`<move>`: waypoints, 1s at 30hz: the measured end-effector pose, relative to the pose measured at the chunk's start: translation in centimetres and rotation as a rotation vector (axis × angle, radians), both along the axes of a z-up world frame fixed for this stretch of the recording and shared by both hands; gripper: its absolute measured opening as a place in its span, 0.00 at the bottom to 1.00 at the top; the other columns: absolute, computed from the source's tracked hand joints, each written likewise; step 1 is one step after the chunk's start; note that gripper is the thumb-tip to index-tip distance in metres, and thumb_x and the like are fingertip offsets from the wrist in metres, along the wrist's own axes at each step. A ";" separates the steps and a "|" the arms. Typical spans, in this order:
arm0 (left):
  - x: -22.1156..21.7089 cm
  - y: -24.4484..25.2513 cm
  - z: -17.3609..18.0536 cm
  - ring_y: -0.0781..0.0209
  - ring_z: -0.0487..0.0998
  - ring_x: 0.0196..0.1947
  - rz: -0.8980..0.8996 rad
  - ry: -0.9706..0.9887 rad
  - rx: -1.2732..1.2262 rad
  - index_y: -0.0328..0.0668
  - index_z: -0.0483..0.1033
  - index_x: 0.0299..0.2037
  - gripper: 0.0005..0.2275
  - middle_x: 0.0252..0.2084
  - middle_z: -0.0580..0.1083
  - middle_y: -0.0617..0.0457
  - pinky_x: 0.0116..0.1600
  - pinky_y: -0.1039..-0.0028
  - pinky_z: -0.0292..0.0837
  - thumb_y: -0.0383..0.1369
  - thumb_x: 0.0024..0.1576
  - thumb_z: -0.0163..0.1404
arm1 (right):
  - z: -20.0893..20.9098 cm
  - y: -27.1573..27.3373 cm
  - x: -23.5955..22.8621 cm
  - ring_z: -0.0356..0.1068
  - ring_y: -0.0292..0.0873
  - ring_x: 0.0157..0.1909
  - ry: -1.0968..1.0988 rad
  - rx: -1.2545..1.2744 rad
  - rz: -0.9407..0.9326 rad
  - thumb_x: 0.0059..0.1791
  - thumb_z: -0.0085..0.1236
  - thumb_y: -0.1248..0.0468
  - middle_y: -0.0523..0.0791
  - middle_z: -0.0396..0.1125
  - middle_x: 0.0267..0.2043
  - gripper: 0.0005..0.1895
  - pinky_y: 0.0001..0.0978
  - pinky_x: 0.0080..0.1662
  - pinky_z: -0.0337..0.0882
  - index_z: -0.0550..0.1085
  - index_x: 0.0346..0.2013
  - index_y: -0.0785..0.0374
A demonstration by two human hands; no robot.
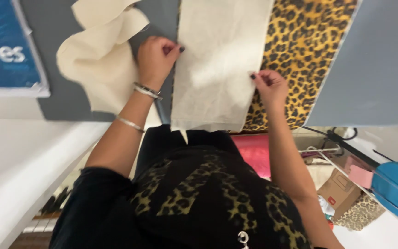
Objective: Pinning white fabric pieces onto leopard print fabric on a work table
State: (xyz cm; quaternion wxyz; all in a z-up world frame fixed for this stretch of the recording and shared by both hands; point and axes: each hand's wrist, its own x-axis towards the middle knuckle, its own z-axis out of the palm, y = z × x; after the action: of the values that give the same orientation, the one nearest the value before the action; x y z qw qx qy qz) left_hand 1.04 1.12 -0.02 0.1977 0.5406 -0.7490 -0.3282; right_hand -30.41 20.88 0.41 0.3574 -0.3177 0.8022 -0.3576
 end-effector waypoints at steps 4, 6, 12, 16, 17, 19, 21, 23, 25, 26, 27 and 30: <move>-0.4 -0.1 0.2 0.60 0.77 0.28 0.018 -0.072 0.079 0.55 0.84 0.26 0.06 0.24 0.77 0.60 0.36 0.65 0.70 0.40 0.48 0.67 | 1.0 -0.4 0.4 0.61 0.26 0.29 -0.049 -0.006 -0.048 0.51 0.68 0.64 0.35 0.69 0.27 0.05 0.19 0.31 0.61 0.79 0.34 0.58; -0.4 0.1 -0.6 0.58 0.77 0.29 0.038 -0.059 0.114 0.56 0.83 0.27 0.07 0.24 0.73 0.60 0.38 0.67 0.71 0.42 0.48 0.67 | 0.7 -0.4 0.5 0.63 0.27 0.27 -0.040 -0.010 -0.075 0.49 0.70 0.64 0.37 0.70 0.25 0.05 0.17 0.30 0.63 0.80 0.35 0.58; -0.4 0.3 -2.6 0.55 0.77 0.28 0.074 -0.090 0.126 0.59 0.83 0.27 0.06 0.21 0.70 0.60 0.40 0.68 0.73 0.42 0.47 0.66 | 0.4 -0.4 0.9 0.66 0.27 0.25 -0.051 -0.017 -0.107 0.47 0.74 0.62 0.39 0.71 0.24 0.08 0.15 0.30 0.67 0.80 0.36 0.58; -1.3 1.1 -0.6 0.52 0.76 0.30 0.131 -0.060 -0.002 0.58 0.81 0.26 0.08 0.22 0.69 0.59 0.41 0.66 0.74 0.40 0.43 0.68 | 1.4 -0.5 1.2 0.67 0.29 0.26 -0.002 -0.060 -0.115 0.49 0.71 0.63 0.41 0.72 0.26 0.07 0.17 0.31 0.68 0.80 0.38 0.60; -1.6 1.3 -1.0 0.52 0.76 0.30 0.133 -0.061 -0.004 0.58 0.81 0.26 0.08 0.22 0.69 0.59 0.41 0.66 0.74 0.40 0.43 0.68 | 1.7 -0.7 1.4 0.67 0.29 0.26 -0.003 -0.062 -0.113 0.49 0.71 0.63 0.41 0.72 0.26 0.07 0.17 0.31 0.68 0.80 0.38 0.60; -2.2 1.9 -1.6 0.54 0.76 0.31 0.184 -0.159 -0.093 0.61 0.79 0.26 0.09 0.23 0.70 0.60 0.40 0.65 0.73 0.42 0.40 0.68 | 2.4 -0.9 1.8 0.67 0.28 0.27 -0.006 -0.062 -0.123 0.48 0.71 0.63 0.40 0.73 0.28 0.08 0.17 0.32 0.70 0.80 0.39 0.58; -2.4 2.0 -1.7 0.54 0.76 0.31 0.195 -0.182 -0.091 0.62 0.79 0.26 0.09 0.23 0.70 0.61 0.39 0.65 0.74 0.42 0.40 0.68 | 2.7 -1.0 1.9 0.68 0.28 0.27 -0.007 -0.063 -0.120 0.48 0.72 0.63 0.40 0.73 0.28 0.08 0.17 0.32 0.70 0.80 0.39 0.59; -2.6 2.1 -2.2 0.55 0.76 0.31 0.205 -0.204 -0.088 0.62 0.79 0.25 0.09 0.23 0.71 0.62 0.38 0.65 0.74 0.42 0.40 0.67 | 2.7 -1.0 1.7 0.68 0.28 0.28 -0.007 -0.062 -0.117 0.48 0.72 0.64 0.41 0.73 0.29 0.09 0.17 0.33 0.71 0.80 0.39 0.59; -2.4 2.0 -3.1 0.56 0.76 0.30 0.202 -0.229 -0.095 0.65 0.79 0.24 0.07 0.22 0.71 0.63 0.37 0.65 0.74 0.43 0.41 0.66 | 2.4 -1.0 1.6 0.68 0.29 0.28 -0.012 -0.045 -0.113 0.47 0.73 0.63 0.41 0.74 0.29 0.09 0.18 0.33 0.72 0.80 0.39 0.59; -2.6 2.1 -2.4 0.56 0.76 0.30 0.202 -0.231 -0.098 0.65 0.79 0.24 0.07 0.22 0.71 0.63 0.37 0.65 0.74 0.43 0.41 0.66 | 2.0 -0.6 1.3 0.68 0.29 0.28 -0.014 -0.048 -0.113 0.47 0.73 0.63 0.41 0.74 0.29 0.09 0.18 0.33 0.72 0.80 0.39 0.59; -2.5 1.9 -1.8 0.54 0.77 0.30 0.223 -0.206 -0.101 0.63 0.78 0.27 0.08 0.23 0.72 0.62 0.37 0.63 0.75 0.41 0.42 0.65 | 1.5 -0.6 1.2 0.68 0.29 0.28 -0.020 -0.059 -0.117 0.47 0.73 0.63 0.41 0.73 0.29 0.10 0.18 0.33 0.72 0.80 0.39 0.59; -2.6 2.0 0.0 0.52 0.79 0.31 0.262 -0.211 -0.111 0.60 0.77 0.31 0.11 0.26 0.73 0.61 0.38 0.59 0.75 0.40 0.42 0.65 | 1.3 -0.6 1.3 0.67 0.29 0.28 -0.032 -0.066 -0.114 0.47 0.73 0.64 0.41 0.73 0.29 0.10 0.18 0.33 0.71 0.80 0.39 0.60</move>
State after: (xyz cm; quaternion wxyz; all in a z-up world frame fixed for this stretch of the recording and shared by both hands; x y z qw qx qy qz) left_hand -1.58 3.11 -0.02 0.1886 0.6531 -0.7058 -0.1992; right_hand -29.12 20.32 1.68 0.3385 -0.2773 0.8011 -0.4084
